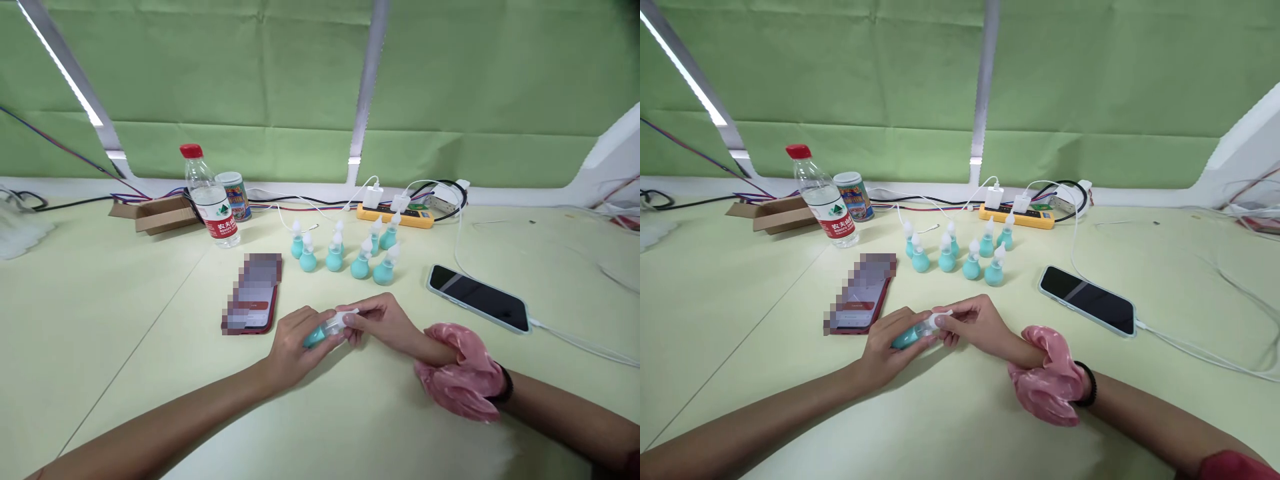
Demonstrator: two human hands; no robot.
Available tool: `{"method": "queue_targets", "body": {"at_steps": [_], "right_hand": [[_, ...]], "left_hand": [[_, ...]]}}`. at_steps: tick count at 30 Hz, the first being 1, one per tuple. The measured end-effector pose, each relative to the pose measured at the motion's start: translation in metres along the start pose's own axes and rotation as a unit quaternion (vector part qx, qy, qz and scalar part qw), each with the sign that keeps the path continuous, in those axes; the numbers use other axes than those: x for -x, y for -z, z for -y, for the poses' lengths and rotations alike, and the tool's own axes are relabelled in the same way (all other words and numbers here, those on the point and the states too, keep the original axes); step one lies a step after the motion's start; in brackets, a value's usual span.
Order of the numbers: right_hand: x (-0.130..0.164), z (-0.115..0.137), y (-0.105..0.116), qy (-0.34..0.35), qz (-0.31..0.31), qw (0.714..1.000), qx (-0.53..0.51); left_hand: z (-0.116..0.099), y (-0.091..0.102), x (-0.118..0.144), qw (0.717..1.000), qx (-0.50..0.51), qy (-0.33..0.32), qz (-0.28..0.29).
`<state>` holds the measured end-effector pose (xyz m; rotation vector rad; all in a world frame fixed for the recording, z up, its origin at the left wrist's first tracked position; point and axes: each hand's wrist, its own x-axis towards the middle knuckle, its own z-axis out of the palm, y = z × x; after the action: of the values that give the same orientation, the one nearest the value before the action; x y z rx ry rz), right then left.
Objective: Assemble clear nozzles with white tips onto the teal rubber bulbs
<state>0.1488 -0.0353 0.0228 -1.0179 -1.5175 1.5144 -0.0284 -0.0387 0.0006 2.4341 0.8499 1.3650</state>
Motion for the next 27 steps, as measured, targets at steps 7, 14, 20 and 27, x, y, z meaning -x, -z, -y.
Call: {"method": "queue_targets", "body": {"at_steps": [7, 14, 20, 27], "right_hand": [[0.022, 0.068, 0.022, 0.172, -0.101, 0.934, 0.296], [0.031, 0.104, 0.086, 0.26, -0.387, 0.756, 0.46], [-0.006, 0.068, 0.143, 0.153, -0.354, 0.742, 0.549], [-0.023, 0.045, 0.158, 0.062, -0.276, 0.794, 0.539]], "left_hand": [[-0.004, 0.007, 0.001, 0.995, 0.068, 0.031, 0.066], [-0.006, 0.009, 0.0, 0.992, 0.052, 0.038, 0.112], [-0.007, 0.008, -0.001, 0.991, 0.032, 0.034, 0.123], [-0.007, 0.008, -0.002, 0.991, 0.029, 0.033, 0.129]]}}
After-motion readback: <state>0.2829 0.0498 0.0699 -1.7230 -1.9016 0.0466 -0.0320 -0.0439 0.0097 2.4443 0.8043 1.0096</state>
